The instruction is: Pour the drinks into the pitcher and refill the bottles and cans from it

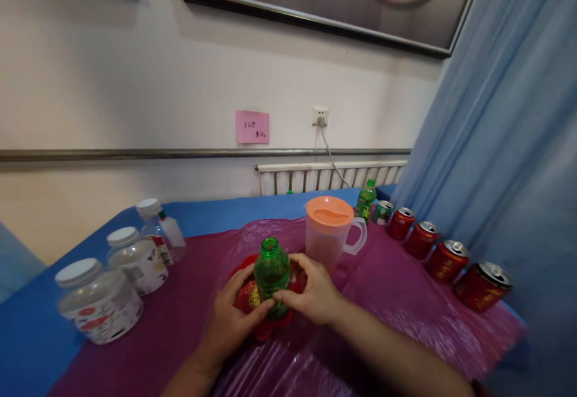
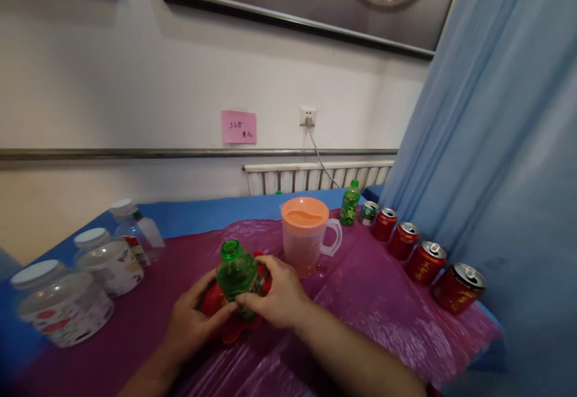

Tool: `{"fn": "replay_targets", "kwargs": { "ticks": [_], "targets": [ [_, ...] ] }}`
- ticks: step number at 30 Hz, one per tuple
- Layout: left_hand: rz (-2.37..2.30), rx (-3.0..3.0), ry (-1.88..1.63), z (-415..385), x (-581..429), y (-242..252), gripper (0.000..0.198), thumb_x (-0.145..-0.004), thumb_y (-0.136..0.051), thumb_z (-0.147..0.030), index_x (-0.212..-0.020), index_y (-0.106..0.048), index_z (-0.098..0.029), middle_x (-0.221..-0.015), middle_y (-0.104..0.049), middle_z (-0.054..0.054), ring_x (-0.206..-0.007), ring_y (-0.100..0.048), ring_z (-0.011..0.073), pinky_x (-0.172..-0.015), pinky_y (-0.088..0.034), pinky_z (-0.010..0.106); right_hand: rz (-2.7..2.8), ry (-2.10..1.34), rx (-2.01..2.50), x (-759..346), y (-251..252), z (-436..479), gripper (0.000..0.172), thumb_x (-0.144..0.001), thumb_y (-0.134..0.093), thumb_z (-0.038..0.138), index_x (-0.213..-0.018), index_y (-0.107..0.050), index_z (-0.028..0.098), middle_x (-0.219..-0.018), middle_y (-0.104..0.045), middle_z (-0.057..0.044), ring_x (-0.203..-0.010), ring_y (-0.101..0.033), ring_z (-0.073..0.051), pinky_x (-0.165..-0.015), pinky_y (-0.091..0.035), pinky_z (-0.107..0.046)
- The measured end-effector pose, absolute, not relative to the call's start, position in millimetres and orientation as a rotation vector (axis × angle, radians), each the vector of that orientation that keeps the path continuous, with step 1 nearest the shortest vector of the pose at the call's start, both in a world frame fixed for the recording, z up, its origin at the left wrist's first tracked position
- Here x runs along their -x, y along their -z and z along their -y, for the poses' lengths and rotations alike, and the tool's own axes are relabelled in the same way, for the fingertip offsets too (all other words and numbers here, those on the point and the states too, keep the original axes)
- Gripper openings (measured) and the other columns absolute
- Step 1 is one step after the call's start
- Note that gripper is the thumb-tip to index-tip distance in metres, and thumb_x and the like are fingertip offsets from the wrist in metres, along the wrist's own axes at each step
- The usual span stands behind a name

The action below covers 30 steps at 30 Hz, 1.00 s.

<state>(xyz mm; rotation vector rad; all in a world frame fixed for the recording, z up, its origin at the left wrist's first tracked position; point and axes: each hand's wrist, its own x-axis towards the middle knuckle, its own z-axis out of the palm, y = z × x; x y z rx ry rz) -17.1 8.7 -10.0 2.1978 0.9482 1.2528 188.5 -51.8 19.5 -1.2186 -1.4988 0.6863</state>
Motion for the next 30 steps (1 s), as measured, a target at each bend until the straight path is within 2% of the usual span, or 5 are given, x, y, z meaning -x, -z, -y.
{"fn": "replay_targets", "kwargs": {
  "ticks": [3, 9, 16, 23, 30],
  "targets": [
    [-0.889, -2.213, -1.193, -8.2, 15.8, 8.6, 0.061, -0.075, -0.08, -0.046, -0.128, -0.063, -0.022, -0.118, -0.075, 0.009, -0.101, -0.075, 0.0278, -0.094, -0.06, 0.042, 1.505, -0.686, 1.189, -194.7, -17.8, 54.4, 0.071, -0.067, -0.083, 0.035, -0.132, -0.057, 0.02, -0.118, -0.07, -0.009, -0.103, -0.067, -0.025, -0.093, -0.054, -0.041],
    [-0.872, -2.274, -1.202, -9.0, 16.1, 10.3, 0.061, -0.074, -0.081, -0.048, -0.126, -0.065, -0.022, -0.116, -0.076, 0.009, -0.099, -0.075, 0.028, -0.093, -0.061, 0.041, 1.664, -0.595, 1.098, -202.7, -24.0, 49.2, 0.052, -0.06, -0.085, 0.041, -0.106, -0.069, 0.022, -0.1, -0.067, -0.004, -0.085, -0.063, -0.021, -0.076, -0.054, -0.034],
    [-0.837, -2.175, -1.179, -12.7, 18.2, 7.9, 0.07, -0.072, -0.081, -0.052, -0.134, -0.061, -0.026, -0.124, -0.074, 0.011, -0.107, -0.074, 0.0323, -0.091, -0.062, 0.044, 1.475, -0.501, 1.109, -204.8, -36.9, 70.7, 0.051, -0.062, -0.082, 0.037, -0.107, -0.061, 0.025, -0.093, -0.066, 0.0, -0.078, -0.062, -0.02, -0.069, -0.053, -0.031],
    [-0.985, -2.053, -1.278, -10.6, 10.4, -0.5, 0.05, -0.083, -0.07, -0.048, -0.125, -0.064, -0.021, -0.112, -0.078, 0.011, -0.1, -0.076, 0.0284, -0.093, -0.061, 0.045, 1.105, -0.283, 1.095, -278.4, -59.1, 136.8, 0.057, -0.075, -0.08, 0.042, -0.123, -0.056, 0.023, -0.107, -0.072, -0.009, -0.093, -0.07, -0.025, -0.079, -0.059, -0.036],
    [-1.108, -2.076, -1.337, -19.0, 11.8, 5.7, 0.045, -0.085, -0.066, -0.052, -0.12, -0.066, -0.023, -0.103, -0.08, 0.007, -0.091, -0.078, 0.0249, -0.089, -0.063, 0.04, 0.717, 0.167, 1.748, -405.5, -55.8, 115.3, 0.057, -0.063, -0.075, 0.067, -0.092, -0.06, 0.02, -0.064, -0.061, 0.001, -0.057, -0.056, -0.019, -0.056, -0.046, -0.032]
  ]
}}
